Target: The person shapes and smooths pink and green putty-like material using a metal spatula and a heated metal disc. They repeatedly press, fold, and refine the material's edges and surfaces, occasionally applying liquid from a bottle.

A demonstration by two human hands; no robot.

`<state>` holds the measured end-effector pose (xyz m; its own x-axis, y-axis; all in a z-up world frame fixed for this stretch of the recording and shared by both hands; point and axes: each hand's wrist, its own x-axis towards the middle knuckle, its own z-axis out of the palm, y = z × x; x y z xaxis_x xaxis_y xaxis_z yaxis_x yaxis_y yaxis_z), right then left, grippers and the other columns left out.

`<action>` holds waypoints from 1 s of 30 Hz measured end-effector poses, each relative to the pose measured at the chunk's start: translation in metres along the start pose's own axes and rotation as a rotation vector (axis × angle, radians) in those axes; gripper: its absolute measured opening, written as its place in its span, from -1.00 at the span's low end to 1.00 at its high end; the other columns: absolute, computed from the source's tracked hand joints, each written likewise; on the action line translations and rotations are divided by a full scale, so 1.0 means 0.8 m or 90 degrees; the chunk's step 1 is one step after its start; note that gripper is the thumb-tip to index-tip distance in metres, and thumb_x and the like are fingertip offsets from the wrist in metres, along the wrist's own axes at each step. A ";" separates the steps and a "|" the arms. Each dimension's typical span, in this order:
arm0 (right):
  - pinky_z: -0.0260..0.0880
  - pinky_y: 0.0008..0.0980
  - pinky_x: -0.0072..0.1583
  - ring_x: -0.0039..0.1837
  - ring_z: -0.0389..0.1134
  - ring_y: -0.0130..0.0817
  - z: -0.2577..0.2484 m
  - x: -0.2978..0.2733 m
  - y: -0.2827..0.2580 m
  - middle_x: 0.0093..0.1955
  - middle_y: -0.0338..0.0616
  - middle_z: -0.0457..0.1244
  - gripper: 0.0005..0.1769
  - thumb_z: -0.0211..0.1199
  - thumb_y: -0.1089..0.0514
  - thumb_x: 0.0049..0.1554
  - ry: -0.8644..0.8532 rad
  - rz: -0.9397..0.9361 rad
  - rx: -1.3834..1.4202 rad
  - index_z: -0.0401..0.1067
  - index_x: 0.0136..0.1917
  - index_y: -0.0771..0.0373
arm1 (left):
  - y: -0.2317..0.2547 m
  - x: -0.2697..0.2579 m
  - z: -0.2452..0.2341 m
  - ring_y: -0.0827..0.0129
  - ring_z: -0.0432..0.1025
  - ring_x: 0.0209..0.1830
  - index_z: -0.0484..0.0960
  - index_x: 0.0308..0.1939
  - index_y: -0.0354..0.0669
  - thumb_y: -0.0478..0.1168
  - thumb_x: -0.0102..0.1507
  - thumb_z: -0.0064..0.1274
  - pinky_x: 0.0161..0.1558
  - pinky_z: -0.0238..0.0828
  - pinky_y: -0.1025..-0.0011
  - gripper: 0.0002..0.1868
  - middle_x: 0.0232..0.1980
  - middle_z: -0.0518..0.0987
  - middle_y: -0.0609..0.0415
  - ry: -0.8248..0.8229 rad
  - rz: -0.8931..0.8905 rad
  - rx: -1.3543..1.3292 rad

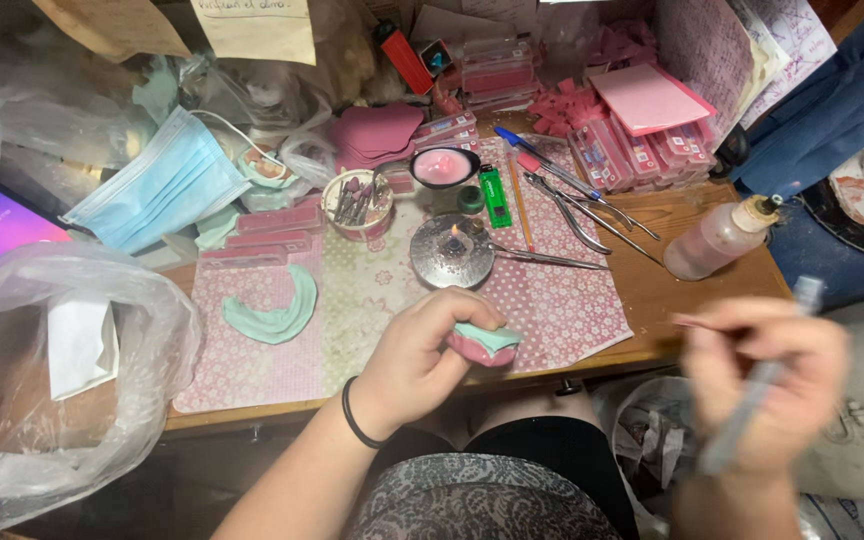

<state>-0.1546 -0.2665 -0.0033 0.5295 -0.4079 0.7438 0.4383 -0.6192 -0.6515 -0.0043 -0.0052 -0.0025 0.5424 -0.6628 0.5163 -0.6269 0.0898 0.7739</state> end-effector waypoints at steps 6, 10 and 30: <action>0.10 -0.10 0.61 0.40 0.27 -0.05 -0.130 -0.045 0.053 0.26 0.28 0.28 -0.77 -0.04 0.48 0.41 -0.006 0.192 -0.272 -0.03 0.15 0.29 | 0.001 -0.002 0.006 0.32 0.56 0.02 0.44 -0.03 -0.06 -0.17 0.41 0.05 0.14 0.49 0.34 -0.87 0.01 0.62 0.06 0.016 -0.042 -0.224; 0.10 -0.01 0.74 0.50 0.20 0.01 -0.140 -0.055 0.086 0.26 0.24 0.30 -0.69 0.09 0.40 0.64 0.012 0.132 -0.246 -0.02 0.16 0.28 | 0.005 0.000 0.007 0.29 0.54 0.04 0.42 0.00 -0.07 -0.22 0.41 0.05 0.16 0.45 0.34 -0.86 0.02 0.62 0.01 0.016 -0.040 -0.261; 0.10 -0.33 0.25 0.12 0.15 -0.21 0.009 0.006 0.068 0.16 -0.02 0.14 -0.30 0.60 0.25 0.02 0.051 0.148 -0.235 0.07 0.13 0.18 | -0.015 -0.003 -0.011 0.37 0.54 -0.03 0.72 0.08 -0.01 -0.31 0.28 0.21 0.14 0.48 0.46 -0.71 -0.03 0.57 0.11 0.159 -0.026 -0.058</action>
<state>-0.1231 -0.2973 -0.0366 0.5190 -0.6059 0.6029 0.0177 -0.6976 -0.7163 0.0069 0.0021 -0.0099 0.6948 -0.4642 0.5494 -0.5543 0.1411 0.8202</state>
